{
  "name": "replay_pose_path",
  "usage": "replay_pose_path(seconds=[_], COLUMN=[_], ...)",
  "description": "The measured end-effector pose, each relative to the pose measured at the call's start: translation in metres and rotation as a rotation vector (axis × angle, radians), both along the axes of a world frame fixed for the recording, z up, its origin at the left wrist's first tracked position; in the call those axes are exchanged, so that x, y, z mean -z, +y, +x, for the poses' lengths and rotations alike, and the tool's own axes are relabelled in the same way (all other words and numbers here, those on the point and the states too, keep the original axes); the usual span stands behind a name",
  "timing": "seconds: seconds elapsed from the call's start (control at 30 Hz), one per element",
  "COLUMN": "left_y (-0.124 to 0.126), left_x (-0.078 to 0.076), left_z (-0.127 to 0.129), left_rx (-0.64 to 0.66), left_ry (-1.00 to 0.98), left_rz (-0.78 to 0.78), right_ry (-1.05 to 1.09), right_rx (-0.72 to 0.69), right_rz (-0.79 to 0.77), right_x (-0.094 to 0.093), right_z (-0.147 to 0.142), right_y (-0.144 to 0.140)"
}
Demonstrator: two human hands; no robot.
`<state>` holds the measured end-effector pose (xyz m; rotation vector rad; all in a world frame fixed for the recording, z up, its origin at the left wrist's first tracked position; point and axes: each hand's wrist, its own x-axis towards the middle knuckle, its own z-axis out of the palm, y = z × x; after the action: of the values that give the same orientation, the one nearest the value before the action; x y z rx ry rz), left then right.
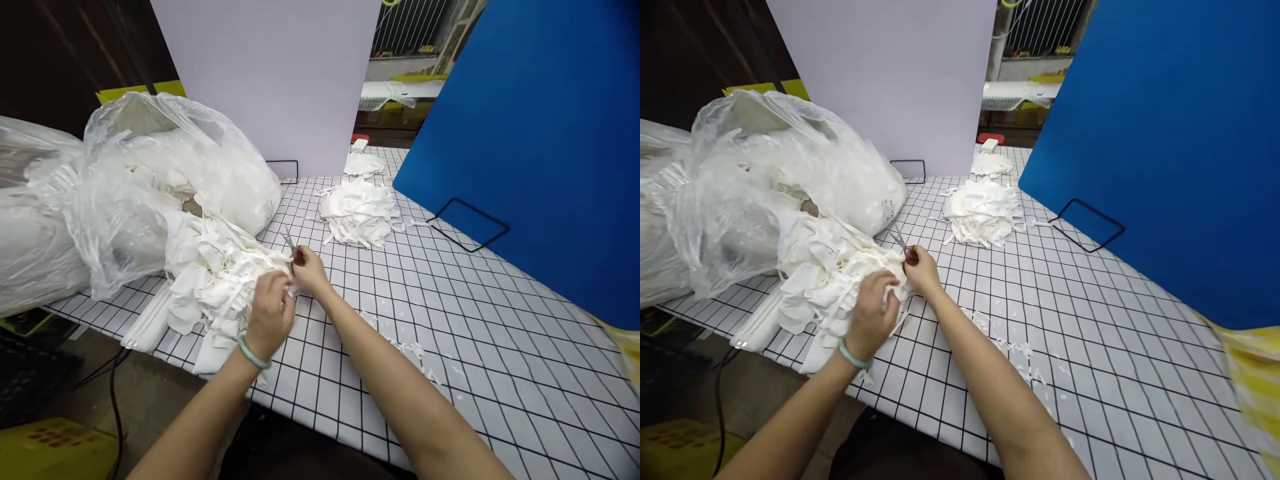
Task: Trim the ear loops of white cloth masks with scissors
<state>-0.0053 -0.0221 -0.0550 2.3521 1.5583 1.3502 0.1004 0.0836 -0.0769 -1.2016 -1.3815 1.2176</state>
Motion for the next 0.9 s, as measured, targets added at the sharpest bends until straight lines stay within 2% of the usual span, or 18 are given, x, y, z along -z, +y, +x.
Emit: replay_pose_path(seconds=[0.07,0.13,0.23,0.33,0.4,0.47,0.57,0.67,0.77,0.9], left_y=[0.011,0.018,0.023,0.023,0.019,0.011,-0.009,-0.030,-0.043,-0.054], left_x=[-0.011,-0.017,-0.022,-0.028,-0.037,-0.049,-0.070,-0.085,-0.086,-0.074], left_z=[-0.011,-0.014,-0.008,-0.001,0.000,-0.001,-0.001,-0.006,-0.025,-0.055], left_rx=[-0.062,-0.046,0.128,0.283,0.294,0.262,0.250,0.272,0.223,0.203], left_ry=[0.131,0.330,0.558,0.621,0.596,0.562,0.531,0.484,0.487,0.523], left_rz=[0.028,-0.028,-0.223,-0.366,-0.384,-0.374,-0.362,-0.368,-0.436,-0.642], right_ry=[0.056,0.101,0.241,0.296,0.260,0.248,0.227,0.104,0.118,0.194], right_rx=[-0.001,0.017,0.040,0.003,-0.013,0.028,0.113,0.110,0.179,0.293], right_rz=[-0.015,-0.038,-0.146,-0.247,-0.255,-0.199,-0.062,0.022,0.070,0.124], right_x=[-0.002,0.000,0.010,0.021,0.021,0.014,0.001,-0.001,0.003,-0.005], right_z=[0.025,0.054,0.089,0.102,0.100,0.093,0.080,0.070,0.072,0.087], right_y=[-0.041,-0.091,-0.158,-0.196,-0.204,-0.200,-0.182,-0.162,-0.151,-0.150])
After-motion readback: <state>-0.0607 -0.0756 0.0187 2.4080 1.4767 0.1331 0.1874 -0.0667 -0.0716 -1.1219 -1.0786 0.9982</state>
